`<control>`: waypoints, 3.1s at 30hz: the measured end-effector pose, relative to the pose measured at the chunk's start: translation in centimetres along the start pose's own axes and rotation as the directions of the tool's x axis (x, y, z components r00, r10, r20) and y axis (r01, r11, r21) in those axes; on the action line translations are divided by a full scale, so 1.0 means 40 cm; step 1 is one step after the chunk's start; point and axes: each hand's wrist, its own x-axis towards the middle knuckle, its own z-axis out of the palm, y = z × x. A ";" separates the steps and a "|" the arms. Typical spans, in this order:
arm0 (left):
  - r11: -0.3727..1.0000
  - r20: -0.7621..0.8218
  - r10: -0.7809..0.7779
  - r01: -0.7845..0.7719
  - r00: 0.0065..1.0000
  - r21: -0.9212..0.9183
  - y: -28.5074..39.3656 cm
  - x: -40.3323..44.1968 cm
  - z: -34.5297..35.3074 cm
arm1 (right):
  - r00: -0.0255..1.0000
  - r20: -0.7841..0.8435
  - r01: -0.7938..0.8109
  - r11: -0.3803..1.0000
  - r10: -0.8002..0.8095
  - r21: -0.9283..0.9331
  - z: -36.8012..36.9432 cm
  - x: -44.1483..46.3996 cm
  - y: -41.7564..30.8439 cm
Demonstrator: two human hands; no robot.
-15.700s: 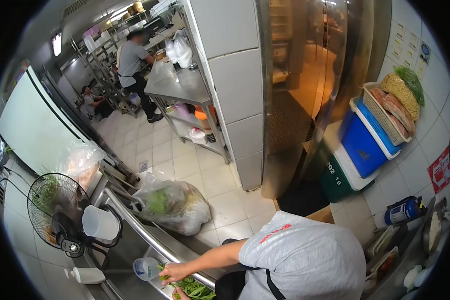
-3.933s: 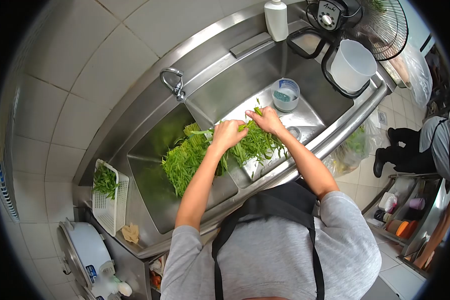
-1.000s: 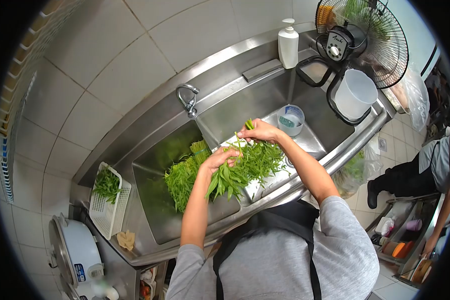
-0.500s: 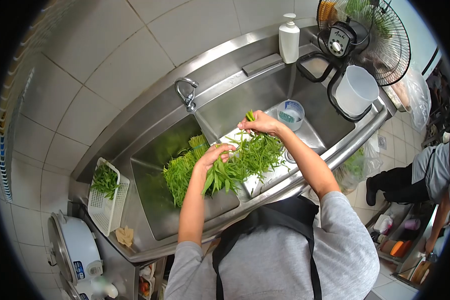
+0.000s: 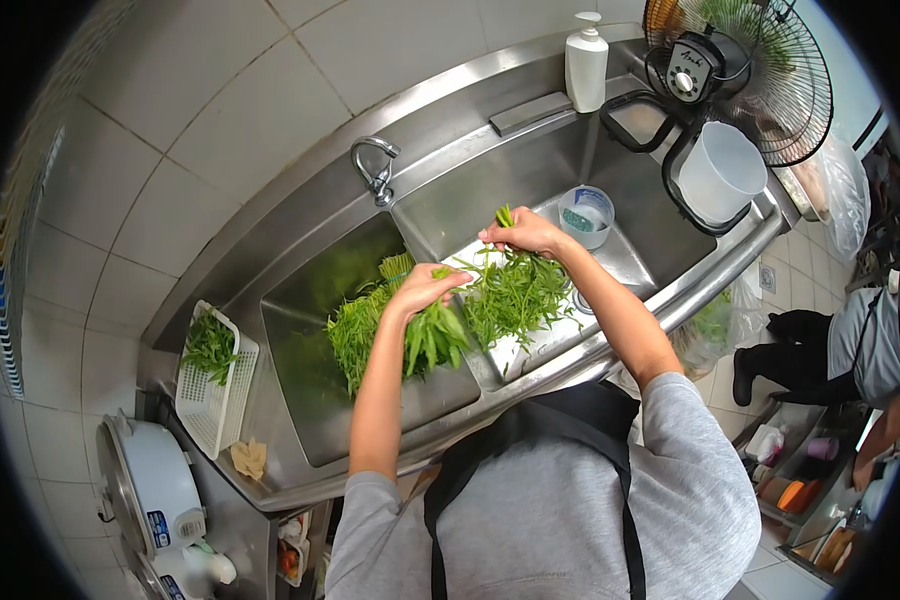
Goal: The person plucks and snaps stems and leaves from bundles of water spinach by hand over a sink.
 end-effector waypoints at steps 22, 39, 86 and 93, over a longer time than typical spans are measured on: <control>0.872 -0.261 0.164 -0.016 0.951 0.489 -0.095 0.086 0.177 | 0.941 0.057 -0.313 0.792 0.335 0.524 0.059 0.054 0.138; 0.923 -0.506 0.249 -0.043 0.826 0.383 -0.038 0.002 0.088 | 0.984 -0.129 -0.086 0.960 0.124 0.267 0.018 0.022 0.118; 0.918 -0.146 0.118 -0.052 0.982 0.394 -0.058 0.023 0.072 | 0.912 -0.348 0.036 0.886 -0.218 -0.462 0.051 0.054 0.055; 0.941 -0.506 -0.077 -0.106 0.859 -0.322 -0.119 0.071 0.085 | 0.809 -0.533 0.050 0.933 -0.247 -0.356 0.069 0.040 0.074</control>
